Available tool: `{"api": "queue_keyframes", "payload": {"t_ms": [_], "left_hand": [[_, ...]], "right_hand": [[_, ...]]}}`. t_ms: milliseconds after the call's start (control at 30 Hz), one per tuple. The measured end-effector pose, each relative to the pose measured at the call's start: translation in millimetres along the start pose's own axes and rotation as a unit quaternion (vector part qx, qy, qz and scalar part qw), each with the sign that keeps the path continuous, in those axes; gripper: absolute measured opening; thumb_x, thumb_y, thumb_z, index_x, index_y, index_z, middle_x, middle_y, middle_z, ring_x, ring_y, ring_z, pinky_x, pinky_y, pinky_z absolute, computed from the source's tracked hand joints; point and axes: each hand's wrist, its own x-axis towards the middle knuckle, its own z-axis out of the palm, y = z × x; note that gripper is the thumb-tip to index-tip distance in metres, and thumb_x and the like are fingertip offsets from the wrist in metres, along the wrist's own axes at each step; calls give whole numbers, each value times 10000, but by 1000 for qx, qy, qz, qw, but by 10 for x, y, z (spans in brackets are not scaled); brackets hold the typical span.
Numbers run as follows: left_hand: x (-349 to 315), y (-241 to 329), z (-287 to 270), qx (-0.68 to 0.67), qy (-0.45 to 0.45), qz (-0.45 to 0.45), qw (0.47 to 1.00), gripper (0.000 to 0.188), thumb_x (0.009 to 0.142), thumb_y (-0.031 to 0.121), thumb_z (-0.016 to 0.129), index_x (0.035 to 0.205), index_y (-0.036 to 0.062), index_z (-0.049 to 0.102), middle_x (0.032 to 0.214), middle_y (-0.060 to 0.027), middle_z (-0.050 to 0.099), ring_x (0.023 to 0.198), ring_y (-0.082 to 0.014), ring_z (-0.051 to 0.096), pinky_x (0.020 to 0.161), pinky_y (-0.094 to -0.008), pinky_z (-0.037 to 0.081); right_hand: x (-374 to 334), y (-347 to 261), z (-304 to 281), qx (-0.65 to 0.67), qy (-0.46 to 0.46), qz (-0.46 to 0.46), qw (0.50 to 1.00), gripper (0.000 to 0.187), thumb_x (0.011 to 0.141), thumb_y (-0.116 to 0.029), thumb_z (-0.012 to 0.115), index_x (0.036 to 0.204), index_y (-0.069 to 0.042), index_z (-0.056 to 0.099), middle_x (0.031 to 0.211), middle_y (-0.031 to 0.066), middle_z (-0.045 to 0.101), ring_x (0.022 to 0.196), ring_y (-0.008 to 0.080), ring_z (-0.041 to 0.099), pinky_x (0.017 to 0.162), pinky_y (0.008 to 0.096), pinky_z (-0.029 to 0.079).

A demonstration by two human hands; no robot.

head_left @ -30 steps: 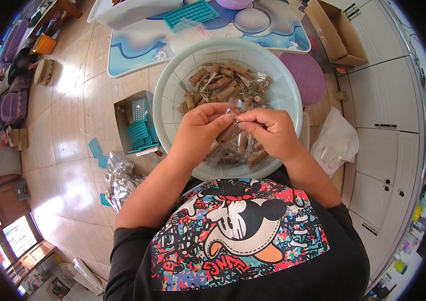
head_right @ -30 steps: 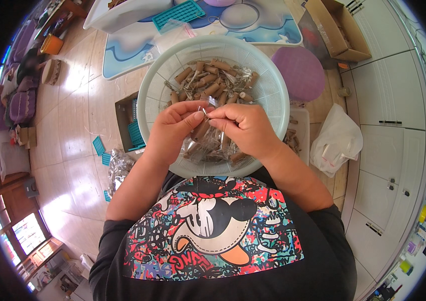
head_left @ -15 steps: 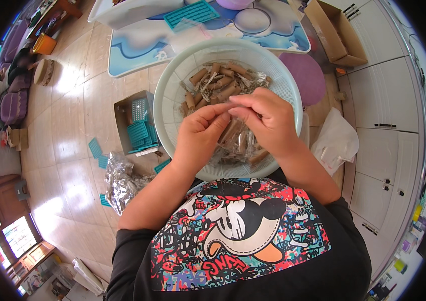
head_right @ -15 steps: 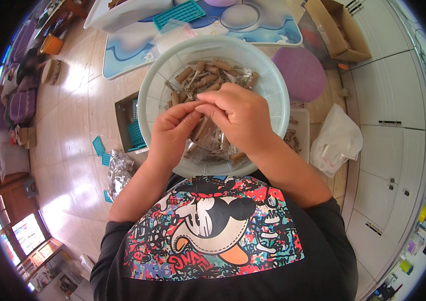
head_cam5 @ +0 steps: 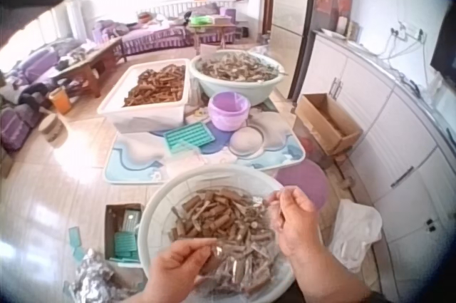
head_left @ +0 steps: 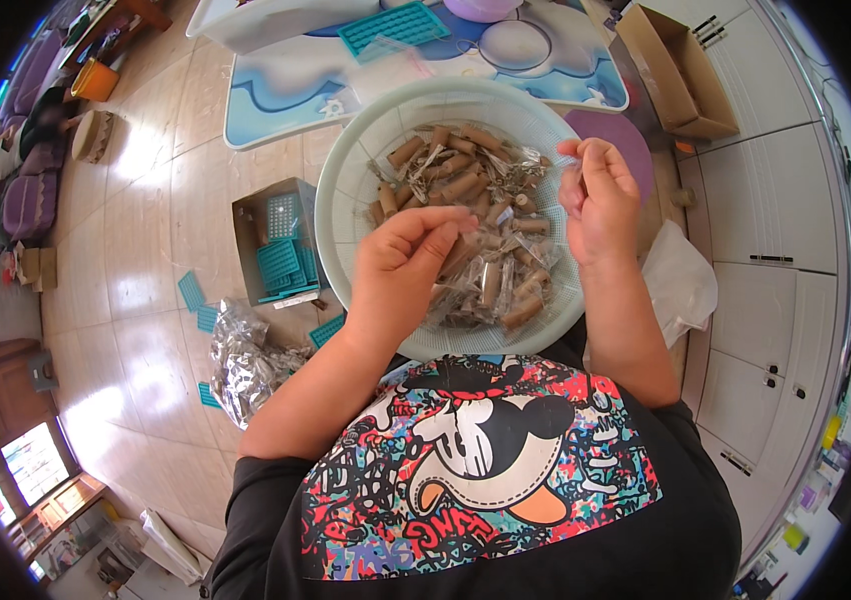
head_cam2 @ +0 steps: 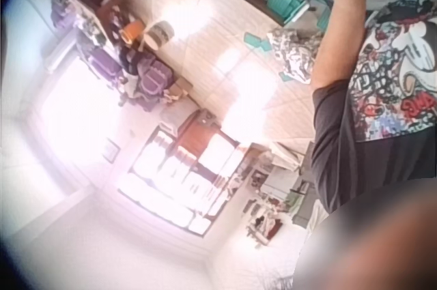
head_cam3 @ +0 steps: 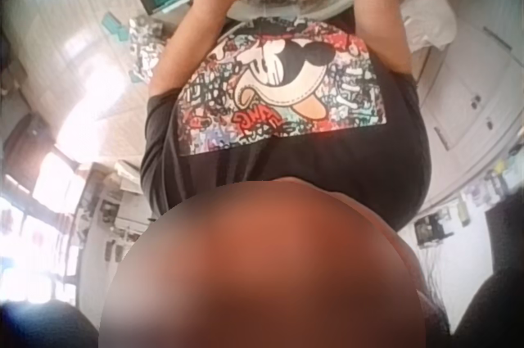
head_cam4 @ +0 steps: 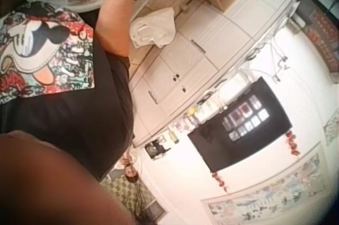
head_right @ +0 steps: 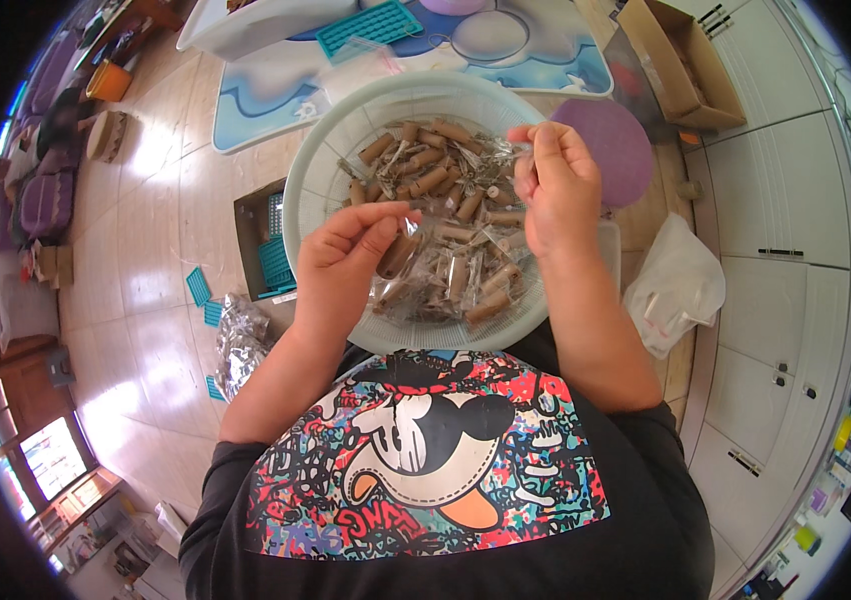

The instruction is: The person places small cylindrical items into individual plastic bags by hand.

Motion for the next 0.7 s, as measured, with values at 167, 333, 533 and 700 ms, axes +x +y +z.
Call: {"api": "queue_keyframes", "payload": {"t_ms": [167,333,533,700], "left_hand": [[38,25,-40,-29,27,-11,999,133,869,43,523,965,-26,585,896,-50,627,793,-68,567,705,-193,460],[33,36,-37,-10,18,-38,999,129,868,40,520,959,-31,578,910,-66,627,784,-73,573,679,-201,473],[16,46,-2,-63,35,-58,996,130,875,45,503,942,-38,576,930,-85,625,797,-107,592,686,-231,499],[-6,57,-37,-73,8,-67,995,134,874,47,496,914,-38,592,921,-80,621,788,-105,590,674,-215,495]], "right_hand": [[-286,53,-16,-148,-155,81,973,139,889,-144,512,958,-31,552,741,-7,551,569,15,412,492,161,329],[-412,176,106,-213,-194,70,955,105,840,-103,589,876,-5,585,756,-27,570,650,8,470,584,158,388],[-430,192,62,-170,-179,64,967,73,832,-79,586,863,-13,592,732,-35,558,628,-3,449,548,151,361],[-414,162,-24,-106,-180,150,966,93,829,-97,595,870,-13,598,699,-45,546,589,-9,420,515,153,333]]}}
